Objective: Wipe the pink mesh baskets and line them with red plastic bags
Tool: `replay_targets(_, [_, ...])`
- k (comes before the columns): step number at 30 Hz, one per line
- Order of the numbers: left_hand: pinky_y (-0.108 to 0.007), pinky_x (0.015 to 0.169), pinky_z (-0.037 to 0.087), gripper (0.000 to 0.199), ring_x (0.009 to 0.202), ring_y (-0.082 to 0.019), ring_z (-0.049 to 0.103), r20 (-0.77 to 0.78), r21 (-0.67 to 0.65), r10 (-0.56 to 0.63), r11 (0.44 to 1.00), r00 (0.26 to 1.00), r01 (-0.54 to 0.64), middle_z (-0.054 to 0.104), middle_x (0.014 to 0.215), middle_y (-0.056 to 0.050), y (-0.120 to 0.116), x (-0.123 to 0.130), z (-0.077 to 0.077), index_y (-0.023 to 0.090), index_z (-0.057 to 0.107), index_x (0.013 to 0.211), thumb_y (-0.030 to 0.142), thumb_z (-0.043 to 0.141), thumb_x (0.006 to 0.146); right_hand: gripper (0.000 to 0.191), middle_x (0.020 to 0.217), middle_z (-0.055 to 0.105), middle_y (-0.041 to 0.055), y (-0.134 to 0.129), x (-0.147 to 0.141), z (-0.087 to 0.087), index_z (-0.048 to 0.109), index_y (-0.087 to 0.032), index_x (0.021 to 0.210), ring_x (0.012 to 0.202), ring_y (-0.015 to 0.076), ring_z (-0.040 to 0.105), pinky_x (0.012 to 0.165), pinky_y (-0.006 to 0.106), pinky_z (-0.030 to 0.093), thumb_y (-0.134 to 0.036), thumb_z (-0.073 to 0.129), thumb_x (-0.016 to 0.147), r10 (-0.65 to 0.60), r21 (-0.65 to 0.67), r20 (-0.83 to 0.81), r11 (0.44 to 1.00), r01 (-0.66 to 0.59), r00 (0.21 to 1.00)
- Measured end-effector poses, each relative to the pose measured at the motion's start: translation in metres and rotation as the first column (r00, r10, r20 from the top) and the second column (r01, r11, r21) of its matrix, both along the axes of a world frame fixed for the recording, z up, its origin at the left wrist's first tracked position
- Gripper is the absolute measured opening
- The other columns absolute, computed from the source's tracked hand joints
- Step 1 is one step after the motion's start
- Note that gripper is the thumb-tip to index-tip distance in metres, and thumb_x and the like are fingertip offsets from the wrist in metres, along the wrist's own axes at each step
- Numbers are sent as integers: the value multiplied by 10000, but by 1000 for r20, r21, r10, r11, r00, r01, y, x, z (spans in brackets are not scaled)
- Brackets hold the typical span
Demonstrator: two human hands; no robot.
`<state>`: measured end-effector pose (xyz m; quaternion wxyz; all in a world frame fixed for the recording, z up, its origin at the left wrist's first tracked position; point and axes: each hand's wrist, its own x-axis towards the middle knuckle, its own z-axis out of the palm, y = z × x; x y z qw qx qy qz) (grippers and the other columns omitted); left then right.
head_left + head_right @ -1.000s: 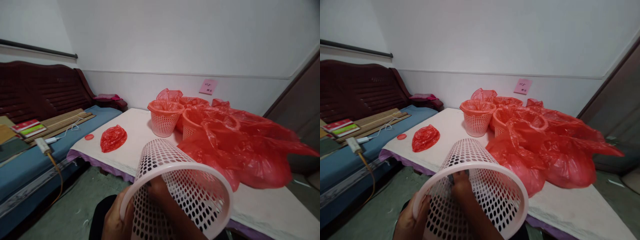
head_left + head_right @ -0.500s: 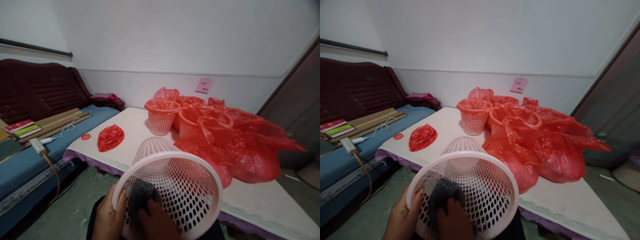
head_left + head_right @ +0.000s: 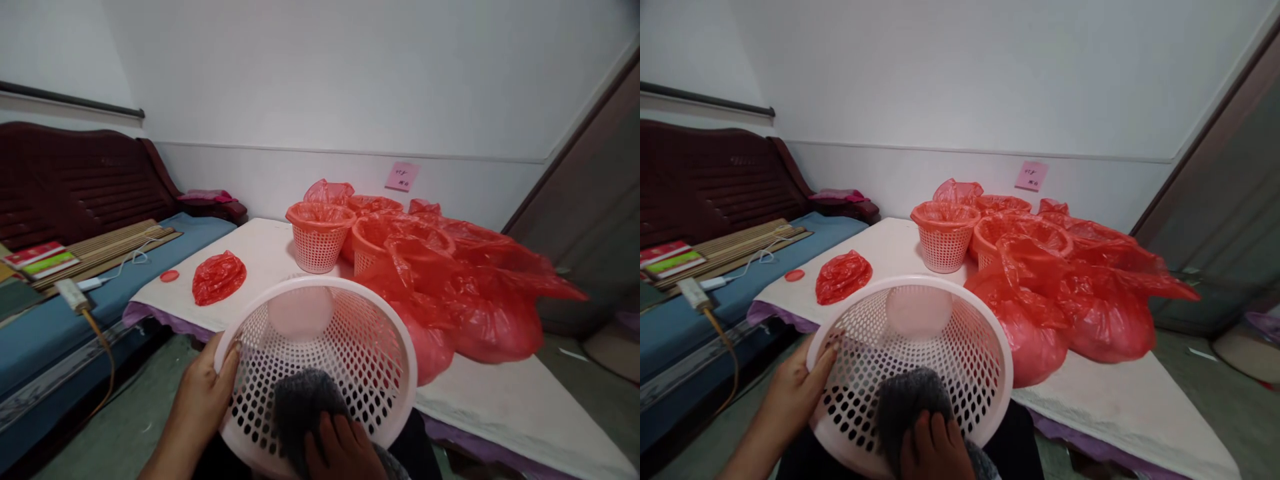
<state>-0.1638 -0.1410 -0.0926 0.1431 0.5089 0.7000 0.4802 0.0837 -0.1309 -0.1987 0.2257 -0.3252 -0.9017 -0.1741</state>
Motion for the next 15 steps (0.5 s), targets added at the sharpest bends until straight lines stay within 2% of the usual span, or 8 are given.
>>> replay_targets(5, [-316, 837, 450, 402, 949, -227, 637, 65, -58, 7, 998, 998, -3, 709, 1005, -29, 13, 2, 26, 230, 613, 1078, 531, 509, 833, 208, 969, 692, 104, 17, -7, -2, 600, -244, 1053, 798, 233, 596, 681, 374, 472, -303, 559, 858, 39, 77, -31, 996, -37, 999])
replay_targets(8, [-328, 824, 439, 411, 926, -236, 624, 138, -68, 71, 996, 988, -62, 697, 966, -18, 14, 4, 31, 236, 624, 1018, 566, 563, 781, 201, 903, 684, 93, 19, -14, 4, 592, -235, 1040, 752, 216, 585, 667, 366, 472, -273, 576, 843, 67, 67, -41, 996, -64, 997])
replay_targets(10, [-332, 814, 440, 445, 906, -234, 615, 200, -48, 86, 996, 976, -78, 687, 975, -20, 9, 10, 23, 231, 613, 1018, 587, 594, 753, 216, 888, 674, 86, 18, -24, 16, 591, -244, 1049, 738, 218, 583, 649, 362, 478, -268, 572, 835, 72, 48, -77, 996, -69, 994])
replay_targets(12, [-333, 817, 446, 476, 920, -231, 609, 273, -39, 72, 997, 959, -64, 676, 1001, -25, 2, 21, 7, 227, 588, 1064, 595, 593, 762, 286, 900, 661, 85, 15, -36, 32, 585, -246, 1089, 747, 228, 589, 640, 358, 493, -282, 595, 805, 64, -10, -137, 998, -66, 989])
replay_targets(15, [-337, 924, 418, 529, 1122, -228, 552, 394, -31, 64, 998, 917, -56, 624, 1193, -34, -10, 40, -20, 254, 488, 1252, 565, 543, 828, 506, 946, 638, 94, 9, -59, 51, 563, -225, 1170, 779, 244, 598, 645, 359, 527, -340, 692, 694, 39, -195, -220, 977, -83, 975])
